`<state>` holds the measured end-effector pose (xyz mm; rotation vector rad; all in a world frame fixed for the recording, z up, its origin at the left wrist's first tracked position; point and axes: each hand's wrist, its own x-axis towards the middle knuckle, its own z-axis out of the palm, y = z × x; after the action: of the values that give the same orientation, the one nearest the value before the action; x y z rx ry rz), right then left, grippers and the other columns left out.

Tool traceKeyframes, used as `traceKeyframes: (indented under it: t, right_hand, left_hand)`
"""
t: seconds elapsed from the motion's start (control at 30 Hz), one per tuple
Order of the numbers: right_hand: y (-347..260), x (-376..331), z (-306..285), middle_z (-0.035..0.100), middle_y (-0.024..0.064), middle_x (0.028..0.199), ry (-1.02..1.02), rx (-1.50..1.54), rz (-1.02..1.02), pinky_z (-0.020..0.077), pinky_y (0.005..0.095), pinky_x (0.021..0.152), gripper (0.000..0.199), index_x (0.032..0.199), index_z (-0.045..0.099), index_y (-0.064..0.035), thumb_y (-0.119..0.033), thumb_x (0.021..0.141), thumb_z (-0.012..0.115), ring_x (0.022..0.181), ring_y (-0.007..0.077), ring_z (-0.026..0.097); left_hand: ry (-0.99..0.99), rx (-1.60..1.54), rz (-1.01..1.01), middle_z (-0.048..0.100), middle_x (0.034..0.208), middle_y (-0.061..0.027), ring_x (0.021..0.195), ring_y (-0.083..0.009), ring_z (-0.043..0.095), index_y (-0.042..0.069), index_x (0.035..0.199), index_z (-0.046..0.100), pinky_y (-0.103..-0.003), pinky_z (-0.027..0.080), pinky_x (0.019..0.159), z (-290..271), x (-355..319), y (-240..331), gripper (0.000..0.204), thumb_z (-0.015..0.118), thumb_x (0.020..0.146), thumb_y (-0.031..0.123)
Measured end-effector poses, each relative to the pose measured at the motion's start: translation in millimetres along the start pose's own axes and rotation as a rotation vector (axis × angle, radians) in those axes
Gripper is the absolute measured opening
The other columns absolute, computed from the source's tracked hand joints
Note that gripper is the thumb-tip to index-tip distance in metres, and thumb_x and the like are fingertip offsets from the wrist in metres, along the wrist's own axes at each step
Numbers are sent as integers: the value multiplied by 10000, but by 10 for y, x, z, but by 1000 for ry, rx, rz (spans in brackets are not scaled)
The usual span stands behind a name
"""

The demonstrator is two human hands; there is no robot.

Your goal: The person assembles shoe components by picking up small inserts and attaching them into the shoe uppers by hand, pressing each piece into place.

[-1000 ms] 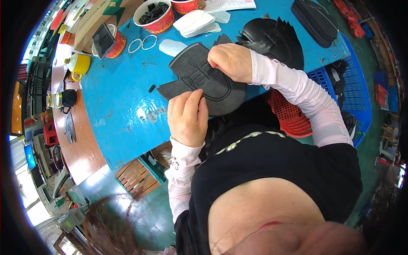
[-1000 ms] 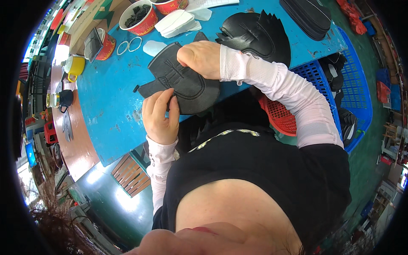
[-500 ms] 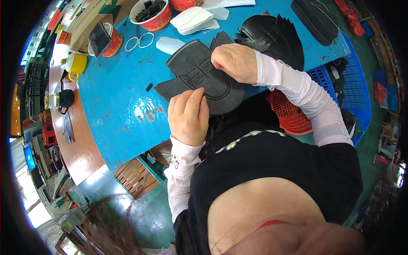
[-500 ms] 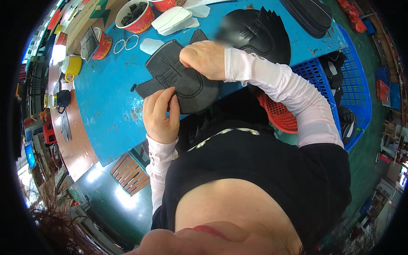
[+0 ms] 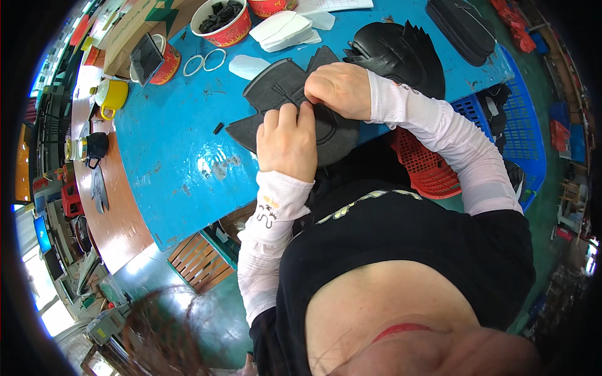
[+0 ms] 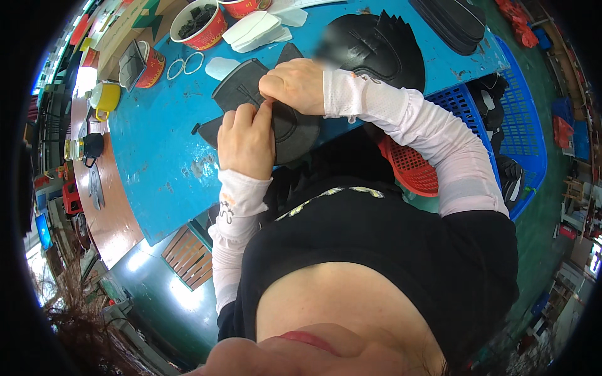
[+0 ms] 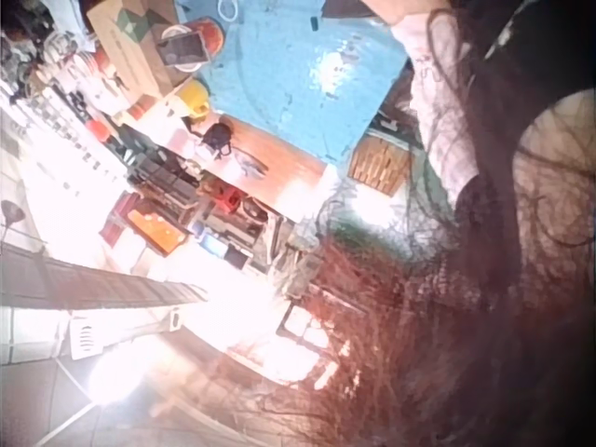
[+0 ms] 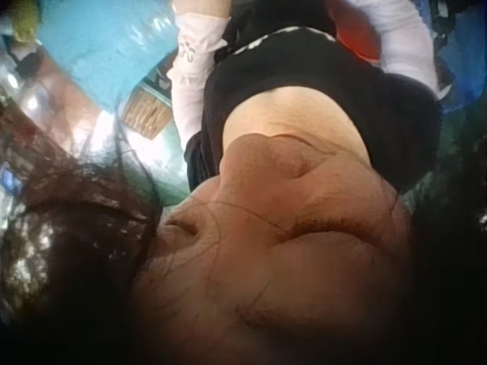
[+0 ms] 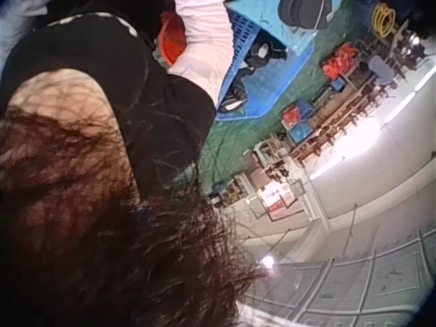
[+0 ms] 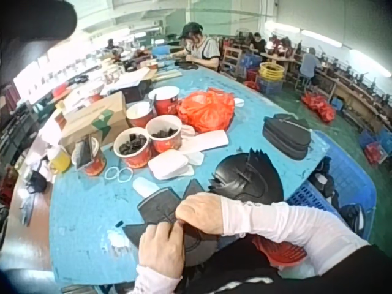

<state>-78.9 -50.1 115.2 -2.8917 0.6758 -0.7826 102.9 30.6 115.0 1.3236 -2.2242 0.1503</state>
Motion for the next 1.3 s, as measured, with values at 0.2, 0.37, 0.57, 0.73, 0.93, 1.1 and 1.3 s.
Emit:
traceKeyframes:
  t: [0.2, 0.37, 0.57, 0.73, 0.93, 1.1, 1.3]
  right_hand:
    - [68, -103, 50, 634, 87, 877, 145, 147, 47, 520, 361, 736, 156, 932, 614, -56, -59, 780, 648, 841, 273, 640]
    - [-32, -168, 0, 606, 76, 943, 118, 43, 53, 515, 332, 742, 185, 897, 675, -34, 22, 720, 672, 863, 256, 612]
    - [-71, -252, -14, 628, 91, 968, 255, 140, 183, 518, 317, 742, 252, 949, 687, -42, 74, 731, 639, 832, 252, 627]
    - [-768, -284, -147, 644, 76, 879, 231, 681, 500, 501, 272, 685, 152, 971, 634, -41, -22, 830, 687, 781, 177, 645]
    - [-1032, -273, 40, 639, 19, 896, 251, 1184, 684, 487, 231, 699, 167, 1021, 555, -40, -22, 885, 651, 794, 72, 607]
    - [-1031, -249, -17, 593, 10, 888, 191, 1543, 807, 463, 210, 720, 179, 1018, 504, -41, -35, 906, 644, 823, 59, 565]
    - [-967, -322, 16, 569, 20, 937, 86, 1769, 825, 448, 231, 691, 160, 950, 450, -56, -35, 926, 607, 785, 82, 528]
  left_hand:
    - [-51, 89, -20, 526, 833, -51, 789, -225, 539, 35, 996, 637, -325, 442, 640, 32, -4, 53, 251, 609, 751, 82]
    - [-51, 92, -12, 514, 830, -53, 783, -229, 539, 39, 1001, 629, -332, 453, 638, 32, 10, 57, 258, 606, 748, 86]
    - [118, -73, -85, 593, 916, -102, 815, -261, 582, 31, 1064, 655, -343, 488, 690, 3, -94, 39, 291, 640, 775, 0]
    - [260, -1138, -546, 669, 1005, -127, 884, -209, 648, -10, 1043, 672, -277, 505, 761, -102, -530, 166, 241, 707, 809, -51]
    - [281, -1083, -356, 655, 1054, -134, 962, -203, 626, -43, 1032, 661, -293, 505, 836, -114, -604, 157, 200, 678, 837, -82]
    - [297, -1123, -315, 657, 1047, -142, 962, -206, 627, -41, 1037, 657, -299, 505, 842, -124, -617, 176, 211, 673, 834, -94]
    - [223, -1074, -286, 657, 1026, -133, 936, -200, 643, -21, 1129, 622, -297, 512, 825, -181, -575, 156, 325, 681, 818, -95]
